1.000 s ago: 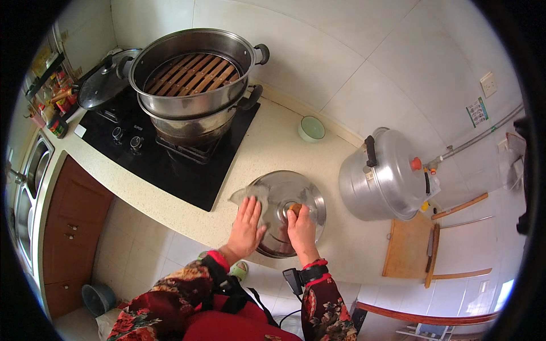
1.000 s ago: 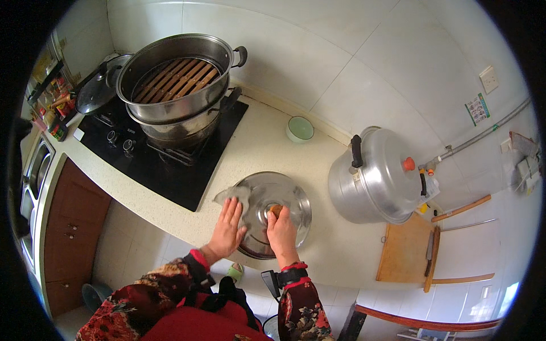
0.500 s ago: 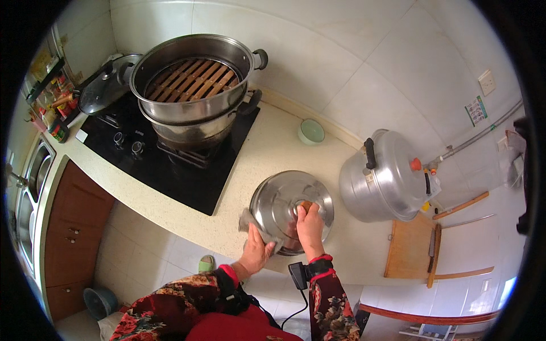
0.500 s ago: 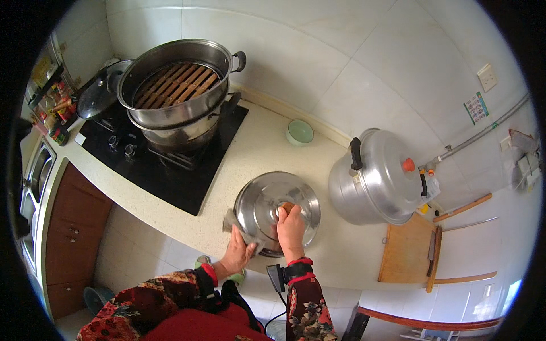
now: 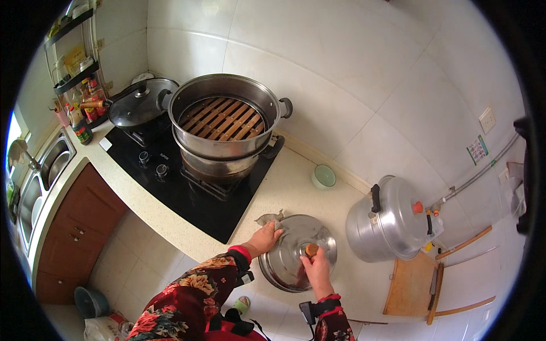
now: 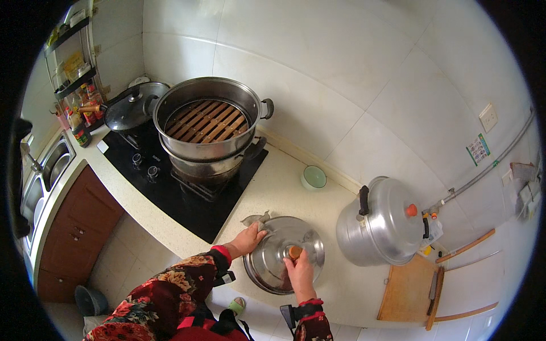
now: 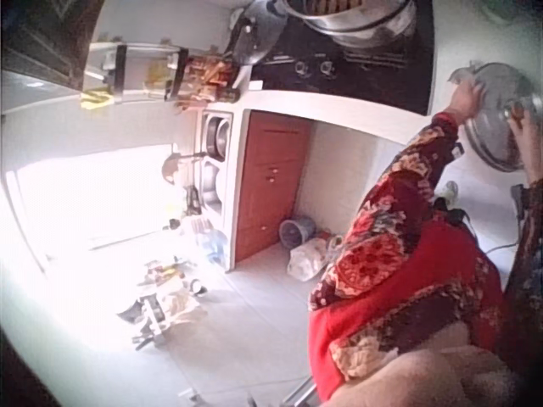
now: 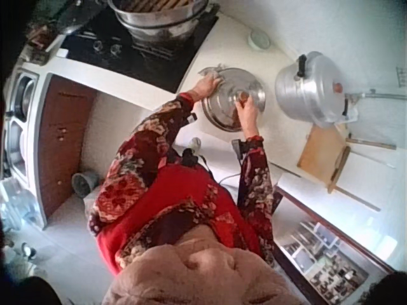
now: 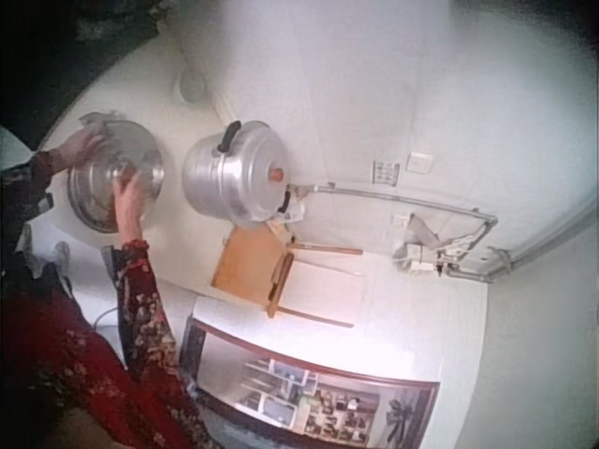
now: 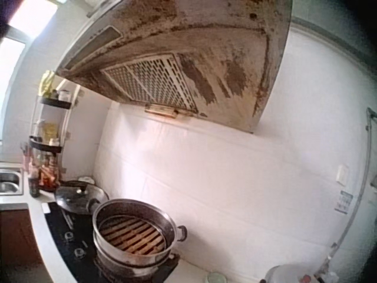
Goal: The person wipes a water bottle with a cloth, then wipes a small bottle and the countertop near the sink. They then wipe the lid of a steamer pot on the stove and place the lid back on the pot.
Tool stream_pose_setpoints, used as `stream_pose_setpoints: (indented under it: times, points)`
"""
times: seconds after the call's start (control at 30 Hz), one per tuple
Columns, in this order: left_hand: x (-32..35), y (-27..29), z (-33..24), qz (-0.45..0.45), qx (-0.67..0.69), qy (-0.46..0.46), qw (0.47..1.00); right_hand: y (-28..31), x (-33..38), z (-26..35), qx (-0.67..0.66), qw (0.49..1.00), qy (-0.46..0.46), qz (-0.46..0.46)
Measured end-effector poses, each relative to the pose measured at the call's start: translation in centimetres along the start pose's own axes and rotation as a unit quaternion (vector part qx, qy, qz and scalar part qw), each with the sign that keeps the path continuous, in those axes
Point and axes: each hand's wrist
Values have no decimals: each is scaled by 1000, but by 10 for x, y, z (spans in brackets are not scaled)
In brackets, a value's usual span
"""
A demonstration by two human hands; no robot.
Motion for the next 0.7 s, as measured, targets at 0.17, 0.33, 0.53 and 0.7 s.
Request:
stream_pose_setpoints:
  times: [0.17,0.33,0.53,0.7]
  points:
    - [36,-39,-2,-163,1,-61,985,5,-7,-6,5,998,-46,53]
    - [106,-83,1,-124,30,-16,992,-1,-3,-8,36,998,-49,23]
    - [112,-100,4,-164,-5,-28,986,-11,-1,5,71,993,-98,-4]
    - [30,-31,9,-86,34,-25,995,-19,6,9,22,994,-96,-45]
Point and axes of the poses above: each hand's wrist, its own x-axis away from the middle knuckle, its own y-axis out of the back of the hand, z = x × y, and after that the axes turned 10 degrees about -x, right-handed
